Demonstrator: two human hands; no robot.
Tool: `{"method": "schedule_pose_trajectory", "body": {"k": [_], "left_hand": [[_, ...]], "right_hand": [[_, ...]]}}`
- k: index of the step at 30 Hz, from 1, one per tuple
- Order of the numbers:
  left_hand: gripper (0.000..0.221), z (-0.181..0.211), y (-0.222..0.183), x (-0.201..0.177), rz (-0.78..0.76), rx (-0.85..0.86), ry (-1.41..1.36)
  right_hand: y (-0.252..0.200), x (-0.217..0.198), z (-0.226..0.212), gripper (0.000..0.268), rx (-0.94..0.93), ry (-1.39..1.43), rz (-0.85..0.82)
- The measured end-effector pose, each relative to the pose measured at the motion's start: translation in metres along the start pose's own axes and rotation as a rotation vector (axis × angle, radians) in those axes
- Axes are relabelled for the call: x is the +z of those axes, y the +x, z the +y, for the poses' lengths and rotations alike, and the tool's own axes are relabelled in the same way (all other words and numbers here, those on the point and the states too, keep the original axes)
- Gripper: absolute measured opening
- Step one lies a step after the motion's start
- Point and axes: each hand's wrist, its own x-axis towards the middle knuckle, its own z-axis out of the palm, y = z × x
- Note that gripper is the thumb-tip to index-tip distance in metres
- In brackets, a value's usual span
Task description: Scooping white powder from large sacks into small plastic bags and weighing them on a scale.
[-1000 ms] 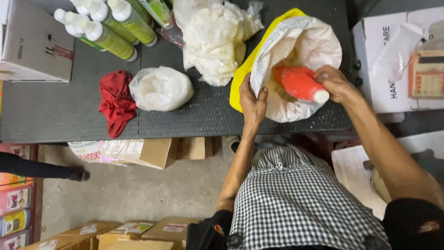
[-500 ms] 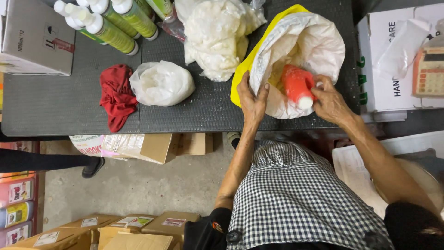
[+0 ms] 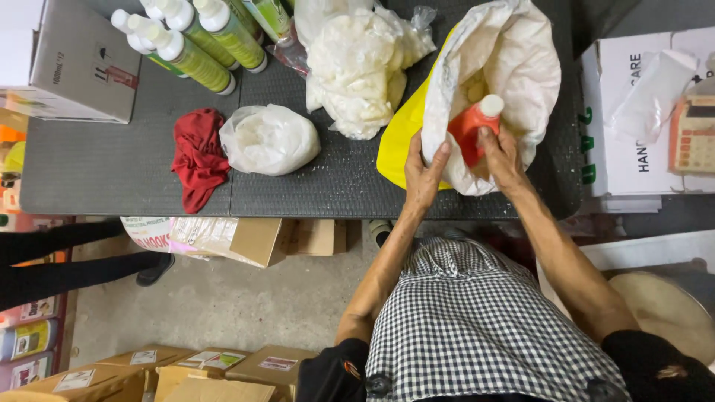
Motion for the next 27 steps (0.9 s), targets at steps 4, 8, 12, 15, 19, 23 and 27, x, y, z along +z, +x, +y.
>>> {"method": "schedule_pose_trajectory", "body": {"k": [4,8,12,15,19,23,27], "left_hand": [[0.055,-0.015,0.004,0.012,0.044,-0.011,-0.226],[0.046,0.021,0.014,0.022,0.150,-0.068,-0.025],[0.049,0.016,0.028,0.014,0.134,-0.162,0.141],[0.055,0.005,0.033,0.008,0.117,-0.170,0.225],[0.057,0.023,0.041,0.003,0.069,-0.153,0.347],[0.052,0.025,0.044,0.002,0.055,-0.201,0.453],[0.046,0.025,0.041,0.010,0.151,-0.166,-0.004]], "right_hand": [[0.014,0.017,0.013,0.040,-0.099,0.042,0.083],[0.023,0.011,0.112,0.058,0.006,0.158,0.124],[0.039,-0.007,0.076,0.055,-0.004,0.508,0.231],[0.048,-0.022,0.037,0.065,-0.128,0.666,0.160],[0.052,-0.045,-0.011,0.074,-0.171,0.677,0.152],[0.062,-0.062,0.022,0.072,-0.172,0.783,0.078],[0.074,-0.058,0.160,0.061,-0.165,0.148,-0.059]]}}
